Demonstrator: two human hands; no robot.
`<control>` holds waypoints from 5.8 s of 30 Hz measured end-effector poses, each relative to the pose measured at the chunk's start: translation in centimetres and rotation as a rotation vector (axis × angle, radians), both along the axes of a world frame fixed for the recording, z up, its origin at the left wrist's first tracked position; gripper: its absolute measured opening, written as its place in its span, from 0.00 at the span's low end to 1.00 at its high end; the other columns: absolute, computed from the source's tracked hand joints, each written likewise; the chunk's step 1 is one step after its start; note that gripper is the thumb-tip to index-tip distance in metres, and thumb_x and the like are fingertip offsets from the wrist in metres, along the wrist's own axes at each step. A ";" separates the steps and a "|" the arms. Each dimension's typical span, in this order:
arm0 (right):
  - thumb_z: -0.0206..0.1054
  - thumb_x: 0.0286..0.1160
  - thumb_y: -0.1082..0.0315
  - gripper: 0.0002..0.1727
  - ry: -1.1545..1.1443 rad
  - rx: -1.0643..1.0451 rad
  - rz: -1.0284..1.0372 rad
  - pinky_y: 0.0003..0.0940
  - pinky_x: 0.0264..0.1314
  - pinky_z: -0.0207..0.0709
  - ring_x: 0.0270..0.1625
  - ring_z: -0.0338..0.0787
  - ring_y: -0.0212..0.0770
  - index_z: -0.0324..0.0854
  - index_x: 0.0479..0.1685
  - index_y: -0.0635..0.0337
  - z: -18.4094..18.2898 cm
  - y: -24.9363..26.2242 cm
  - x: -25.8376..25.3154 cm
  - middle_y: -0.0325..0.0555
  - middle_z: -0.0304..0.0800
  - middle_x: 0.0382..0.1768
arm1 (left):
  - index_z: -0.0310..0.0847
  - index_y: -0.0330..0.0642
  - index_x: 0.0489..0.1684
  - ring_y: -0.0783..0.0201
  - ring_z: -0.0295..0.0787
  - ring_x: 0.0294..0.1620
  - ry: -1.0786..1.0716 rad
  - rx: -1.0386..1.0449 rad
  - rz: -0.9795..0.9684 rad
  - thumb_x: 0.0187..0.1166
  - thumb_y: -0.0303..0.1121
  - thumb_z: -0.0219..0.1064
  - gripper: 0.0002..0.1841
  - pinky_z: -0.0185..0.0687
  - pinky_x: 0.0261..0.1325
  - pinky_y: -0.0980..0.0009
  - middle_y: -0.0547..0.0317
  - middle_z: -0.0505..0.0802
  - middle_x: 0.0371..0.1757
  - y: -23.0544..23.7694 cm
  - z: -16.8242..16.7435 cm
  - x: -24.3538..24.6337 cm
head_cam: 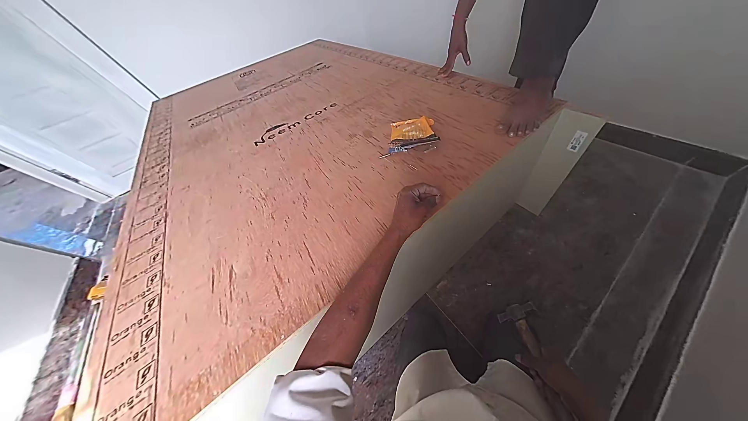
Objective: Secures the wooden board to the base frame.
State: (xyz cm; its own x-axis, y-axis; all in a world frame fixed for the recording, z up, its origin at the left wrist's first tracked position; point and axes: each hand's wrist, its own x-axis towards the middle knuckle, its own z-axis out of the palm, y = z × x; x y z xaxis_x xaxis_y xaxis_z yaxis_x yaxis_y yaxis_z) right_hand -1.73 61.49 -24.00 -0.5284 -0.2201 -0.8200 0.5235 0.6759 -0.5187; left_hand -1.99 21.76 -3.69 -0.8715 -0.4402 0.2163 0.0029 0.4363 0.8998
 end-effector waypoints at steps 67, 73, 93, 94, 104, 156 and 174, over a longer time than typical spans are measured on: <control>0.71 0.79 0.67 0.09 0.918 -0.095 0.575 0.38 0.24 0.76 0.19 0.78 0.39 0.75 0.43 0.59 30.7 -16.8 -9.6 0.45 0.77 0.21 | 0.76 0.37 0.65 0.59 0.97 0.43 -0.147 -0.183 0.023 0.69 0.26 0.81 0.26 0.92 0.53 0.57 0.53 0.97 0.46 0.0 0.0 -0.6; 0.68 0.78 0.66 0.11 1.286 -0.397 0.361 0.31 0.13 0.75 0.13 0.77 0.33 0.76 0.54 0.56 35.9 -15.6 -8.7 0.40 0.78 0.21 | 0.60 0.31 0.89 0.45 0.49 0.96 -0.566 -0.720 0.022 0.79 0.57 0.68 0.46 0.39 0.96 0.50 0.37 0.62 0.92 -0.2 -0.3 0.4; 0.65 0.73 0.66 0.13 1.490 -0.464 0.282 0.30 0.14 0.77 0.15 0.79 0.31 0.73 0.54 0.56 35.5 -18.2 -8.1 0.36 0.79 0.24 | 0.64 0.27 0.85 0.42 0.53 0.95 -0.551 -0.804 0.053 0.85 0.57 0.61 0.42 0.43 0.95 0.50 0.33 0.66 0.90 0.3 -1.1 0.2; 0.66 0.74 0.69 0.14 1.432 -0.324 0.402 0.38 0.18 0.77 0.18 0.80 0.39 0.73 0.55 0.62 33.8 -18.6 -8.3 0.44 0.79 0.24 | 0.65 0.26 0.85 0.41 0.53 0.94 -0.532 -0.803 0.062 0.84 0.57 0.63 0.42 0.43 0.95 0.49 0.33 0.66 0.89 0.2 -1.3 0.1; 0.70 0.75 0.67 0.12 1.318 -0.316 0.455 0.36 0.16 0.76 0.15 0.79 0.36 0.77 0.53 0.56 35.8 -16.9 -8.2 0.41 0.80 0.23 | 0.67 0.28 0.84 0.43 0.55 0.94 -0.546 -0.787 0.067 0.83 0.57 0.64 0.41 0.45 0.94 0.50 0.35 0.68 0.89 0.3 -1.1 -0.1; 0.67 0.80 0.74 0.07 0.342 -0.072 -0.108 0.30 0.15 0.75 0.12 0.76 0.35 0.72 0.46 0.65 9.0 -4.4 -1.2 0.42 0.75 0.15 | 0.79 0.31 0.72 0.37 0.79 0.71 -0.341 -0.231 0.194 0.81 0.38 0.71 0.25 0.73 0.74 0.39 0.33 0.83 0.69 -4.2 1.9 -1.6; 0.69 0.77 0.70 0.16 -0.050 0.023 -0.131 0.36 0.27 0.78 0.20 0.80 0.38 0.73 0.57 0.68 8.7 1.4 -18.1 0.46 0.79 0.24 | 0.76 0.22 0.61 0.34 0.89 0.48 -0.420 -0.580 0.734 0.87 0.26 0.54 0.14 0.80 0.54 0.38 0.29 0.90 0.45 -4.5 -0.1 -9.4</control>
State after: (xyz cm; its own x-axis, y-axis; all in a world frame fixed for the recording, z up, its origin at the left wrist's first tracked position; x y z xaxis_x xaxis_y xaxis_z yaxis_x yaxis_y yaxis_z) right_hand -19.81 62.87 -15.30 -0.5098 -0.1325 -0.8500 0.6330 0.6113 -0.4749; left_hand -11.42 17.25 -3.81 -0.4840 -0.8201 0.3051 -0.7064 0.5720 0.4169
